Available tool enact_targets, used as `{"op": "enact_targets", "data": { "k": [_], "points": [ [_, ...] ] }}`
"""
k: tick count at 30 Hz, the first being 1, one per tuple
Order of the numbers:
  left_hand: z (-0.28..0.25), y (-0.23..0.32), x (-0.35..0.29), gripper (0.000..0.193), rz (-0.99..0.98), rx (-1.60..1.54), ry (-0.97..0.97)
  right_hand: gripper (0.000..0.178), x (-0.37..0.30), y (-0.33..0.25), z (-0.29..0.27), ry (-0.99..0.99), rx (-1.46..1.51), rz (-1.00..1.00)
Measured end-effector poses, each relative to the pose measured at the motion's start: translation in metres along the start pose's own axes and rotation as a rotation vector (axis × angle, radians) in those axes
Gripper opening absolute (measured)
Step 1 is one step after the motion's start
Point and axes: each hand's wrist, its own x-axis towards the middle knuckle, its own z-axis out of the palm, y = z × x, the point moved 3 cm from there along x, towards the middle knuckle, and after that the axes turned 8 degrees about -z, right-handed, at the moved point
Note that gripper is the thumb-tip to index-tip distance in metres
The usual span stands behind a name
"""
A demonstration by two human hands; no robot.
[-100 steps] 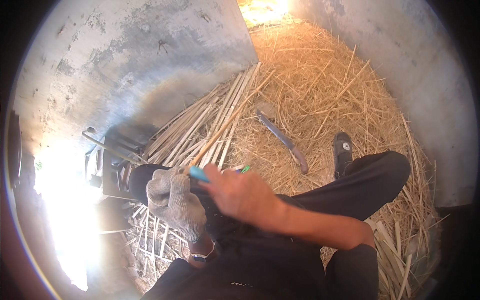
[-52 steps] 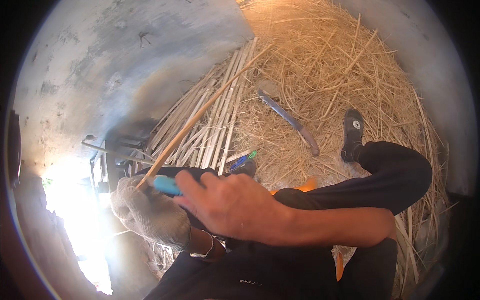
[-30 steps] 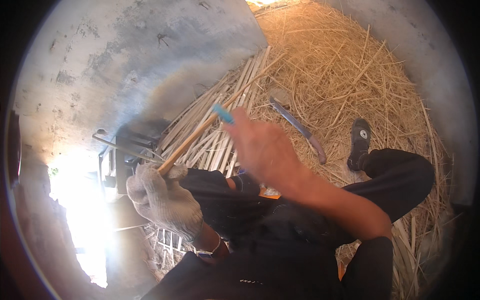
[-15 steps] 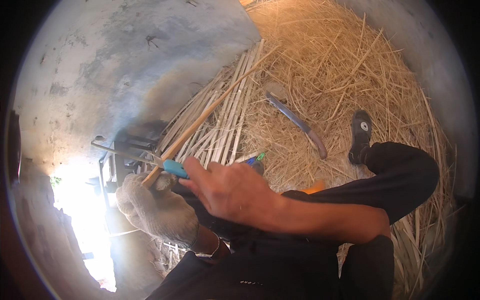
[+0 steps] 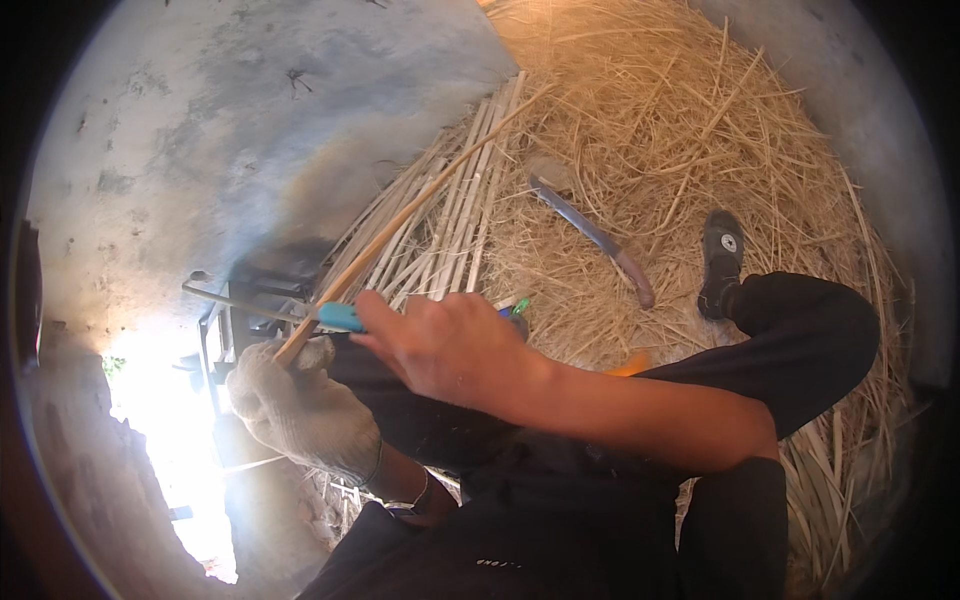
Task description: The person sits on a chair and uses a machete to split long bamboo sticks into thinner strips. They hold the bamboo with a gloved hand and strike it with the machete, then use a utility knife to further refine the strips.
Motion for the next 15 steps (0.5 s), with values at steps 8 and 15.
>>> {"op": "enact_targets", "data": {
  "k": [8,15],
  "points": [
    [-0.004,-0.006,-0.005,0.020,0.074,0.046,-0.107,0.026,-0.020,0.085,-0.015,0.010,-0.134,0.458],
    [0.002,0.002,0.006,0.018,0.064,0.157,-0.018,0.027,0.001,-0.015,-0.030,-0.030,0.123,0.087]
  ]
}}
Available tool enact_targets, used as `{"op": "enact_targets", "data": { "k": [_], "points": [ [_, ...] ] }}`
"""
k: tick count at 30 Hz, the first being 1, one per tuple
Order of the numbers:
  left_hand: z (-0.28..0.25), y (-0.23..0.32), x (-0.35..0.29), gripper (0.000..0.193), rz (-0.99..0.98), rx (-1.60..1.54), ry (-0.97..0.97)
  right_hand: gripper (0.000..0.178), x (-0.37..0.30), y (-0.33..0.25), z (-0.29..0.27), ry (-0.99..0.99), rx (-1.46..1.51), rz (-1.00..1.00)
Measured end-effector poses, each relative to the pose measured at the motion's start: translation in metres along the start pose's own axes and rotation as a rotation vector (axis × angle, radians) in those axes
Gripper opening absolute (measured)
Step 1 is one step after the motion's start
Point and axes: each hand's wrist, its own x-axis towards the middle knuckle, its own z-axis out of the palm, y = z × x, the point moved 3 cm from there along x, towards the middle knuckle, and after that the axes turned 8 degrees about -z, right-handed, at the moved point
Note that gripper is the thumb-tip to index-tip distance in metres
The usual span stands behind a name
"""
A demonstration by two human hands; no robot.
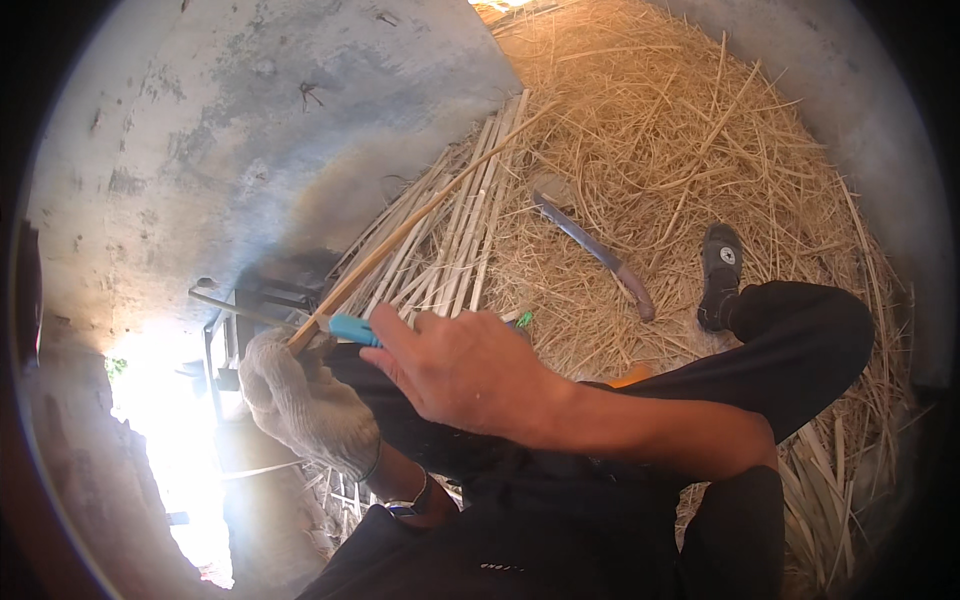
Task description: The person sits on a chair and uses a machete to split long bamboo sticks into thinner strips. They hold the bamboo with a gloved hand and strike it with the machete, then use a utility knife to further refine the strips.
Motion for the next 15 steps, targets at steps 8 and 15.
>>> {"op": "enact_targets", "data": {
  "k": [8,15],
  "points": [
    [-0.003,-0.001,0.001,0.028,0.077,0.177,0.010,0.025,0.006,0.049,0.018,0.039,-0.121,0.214],
    [-0.015,-0.020,0.000,0.035,0.099,0.203,0.078,0.026,0.000,0.050,0.032,0.059,-0.111,0.056]
  ]
}}
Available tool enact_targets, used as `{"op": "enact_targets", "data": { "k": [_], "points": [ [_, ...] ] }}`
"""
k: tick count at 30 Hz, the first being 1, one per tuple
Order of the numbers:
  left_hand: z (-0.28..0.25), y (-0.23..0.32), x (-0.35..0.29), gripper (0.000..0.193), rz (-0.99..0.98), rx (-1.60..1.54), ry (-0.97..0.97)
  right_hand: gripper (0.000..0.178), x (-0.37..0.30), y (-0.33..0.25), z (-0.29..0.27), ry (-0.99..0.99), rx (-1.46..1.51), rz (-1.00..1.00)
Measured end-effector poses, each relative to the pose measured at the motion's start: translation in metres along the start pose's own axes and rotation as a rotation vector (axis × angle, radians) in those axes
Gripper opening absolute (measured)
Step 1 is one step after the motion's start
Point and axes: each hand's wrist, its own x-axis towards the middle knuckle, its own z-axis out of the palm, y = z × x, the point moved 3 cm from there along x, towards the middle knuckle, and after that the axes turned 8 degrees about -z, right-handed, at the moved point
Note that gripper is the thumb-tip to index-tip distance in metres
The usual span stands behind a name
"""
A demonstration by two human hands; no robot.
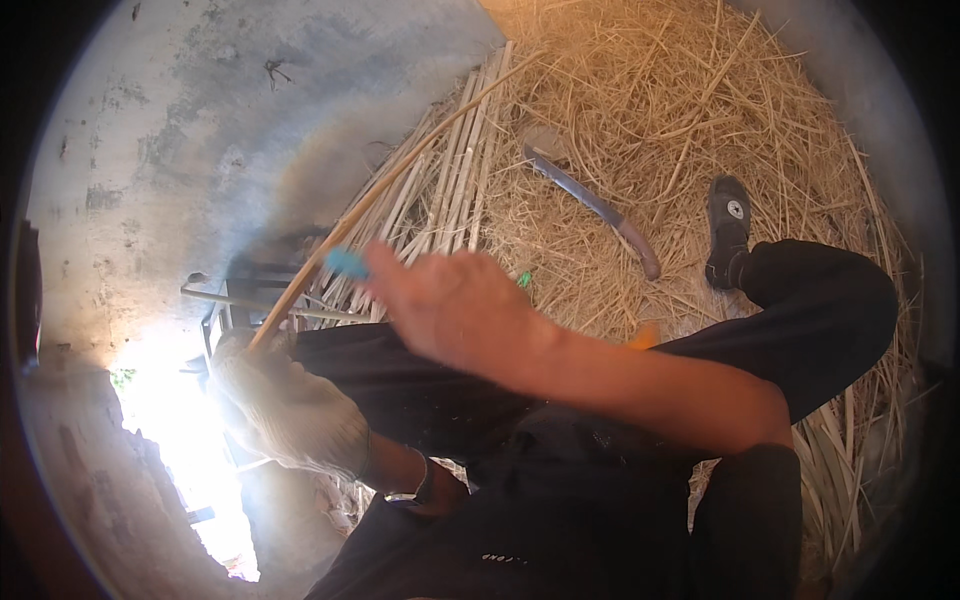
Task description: The person sits on a chair and uses a machete to split long bamboo sticks into thinner strips. They hold the bamboo with a gloved hand and strike it with the machete, then use a utility knife to further refine the strips.
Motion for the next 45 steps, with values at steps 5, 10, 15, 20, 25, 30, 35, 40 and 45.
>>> {"op": "enact_targets", "data": {
  "k": [5,10,15,20,25,30,35,40,45],
  "points": [
    [-0.014,-0.008,-0.001,0.038,-0.061,0.021,-0.019,0.026,0.003,-0.006,-0.007,-0.025,0.072,0.046],
    [-0.006,-0.004,0.004,0.037,0.039,0.106,0.014,0.027,-0.003,0.018,0.010,-0.021,0.025,0.088],
    [0.021,0.016,-0.001,0.038,0.169,0.093,-0.058,0.022,-0.005,0.004,0.016,-0.109,0.080,0.189],
    [0.023,0.019,0.011,0.043,-0.026,0.143,0.127,0.024,-0.004,0.010,-0.015,-0.282,-0.082,0.349],
    [-0.001,-0.003,0.020,0.043,0.012,0.218,0.125,0.030,0.014,-0.013,-0.046,-0.059,0.094,0.103],
    [0.007,0.011,0.004,0.040,0.051,0.079,-0.016,0.025,0.001,-0.044,-0.022,-0.041,0.210,-0.063],
    [0.003,0.005,-0.002,0.038,0.094,0.046,-0.050,0.028,0.001,-0.029,-0.009,0.007,0.158,-0.029],
    [0.000,0.004,0.001,0.037,0.056,0.079,-0.005,0.027,0.004,-0.030,-0.011,-0.058,0.102,0.051],
    [0.010,0.014,0.000,0.036,0.078,0.097,0.003,0.027,0.002,-0.010,-0.001,-0.007,0.052,0.057]
  ]
}}
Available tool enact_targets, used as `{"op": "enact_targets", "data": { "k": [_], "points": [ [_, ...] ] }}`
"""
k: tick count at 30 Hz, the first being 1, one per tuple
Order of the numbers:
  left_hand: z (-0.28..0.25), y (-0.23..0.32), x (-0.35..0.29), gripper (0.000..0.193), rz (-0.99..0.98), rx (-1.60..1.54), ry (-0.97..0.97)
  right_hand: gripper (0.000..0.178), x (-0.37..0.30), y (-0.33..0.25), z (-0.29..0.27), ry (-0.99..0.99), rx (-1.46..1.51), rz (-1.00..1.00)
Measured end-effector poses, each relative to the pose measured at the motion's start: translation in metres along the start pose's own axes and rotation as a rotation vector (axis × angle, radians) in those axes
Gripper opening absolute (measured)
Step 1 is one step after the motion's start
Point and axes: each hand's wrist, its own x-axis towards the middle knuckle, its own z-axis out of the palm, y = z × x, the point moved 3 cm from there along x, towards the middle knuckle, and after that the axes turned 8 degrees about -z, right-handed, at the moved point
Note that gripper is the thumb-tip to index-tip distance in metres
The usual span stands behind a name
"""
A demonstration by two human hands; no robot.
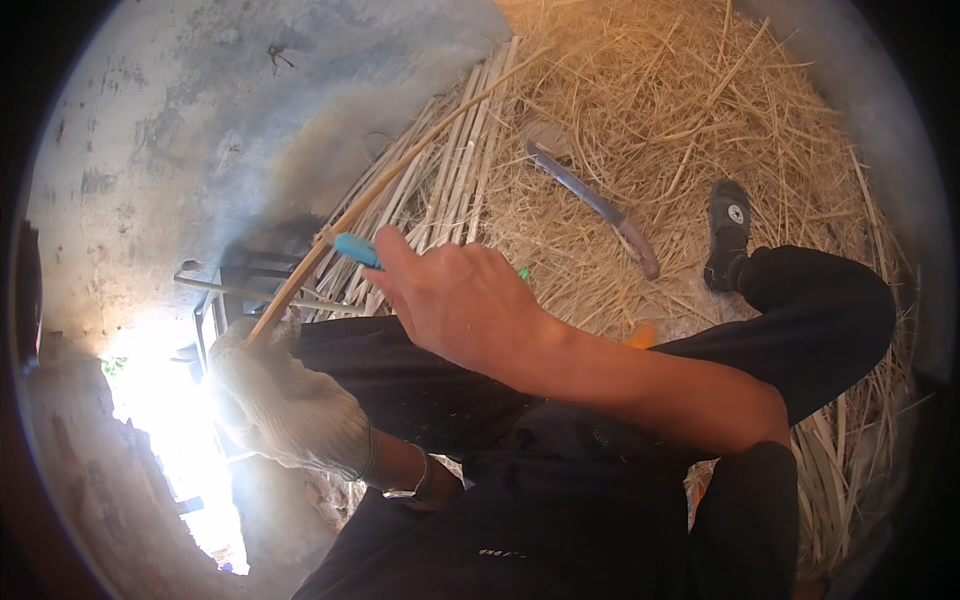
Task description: The person sits on a chair and uses a machete to split long bamboo sticks into thinner strips. They hold the bamboo with a gloved hand and strike it with the machete, then use a utility knife to further refine the strips.
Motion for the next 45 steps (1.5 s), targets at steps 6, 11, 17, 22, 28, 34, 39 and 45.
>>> {"op": "enact_targets", "data": {
  "k": [6,11,17,22,28,34,39,45],
  "points": [
    [0.007,0.004,0.001,0.035,-0.055,-0.146,0.012,0.026,0.001,-0.017,-0.007,-0.067,0.060,-0.026],
    [0.006,0.003,0.001,0.037,-0.007,-0.023,0.031,0.027,0.006,0.024,-0.005,-0.097,0.140,0.241],
    [0.004,-0.004,0.001,0.039,-0.110,-0.108,0.073,0.029,-0.001,-0.006,0.001,0.035,0.078,-0.018],
    [0.006,-0.002,-0.002,0.042,-0.051,-0.066,0.055,0.029,0.003,0.007,0.005,0.026,0.114,0.023],
    [0.004,-0.005,0.000,0.041,0.050,0.153,0.083,0.026,0.002,0.003,0.017,0.060,0.085,-0.097],
    [-0.001,0.000,0.001,0.031,-0.168,-0.097,0.119,0.027,0.005,0.051,0.032,-0.079,0.040,0.244],
    [0.007,0.000,-0.001,0.027,-0.196,-0.037,0.191,0.030,0.006,0.037,0.021,-0.119,0.019,0.265],
    [0.001,-0.009,0.012,0.023,-0.114,0.053,0.194,0.030,0.011,0.014,-0.016,-0.255,-0.168,0.228]
  ]
}}
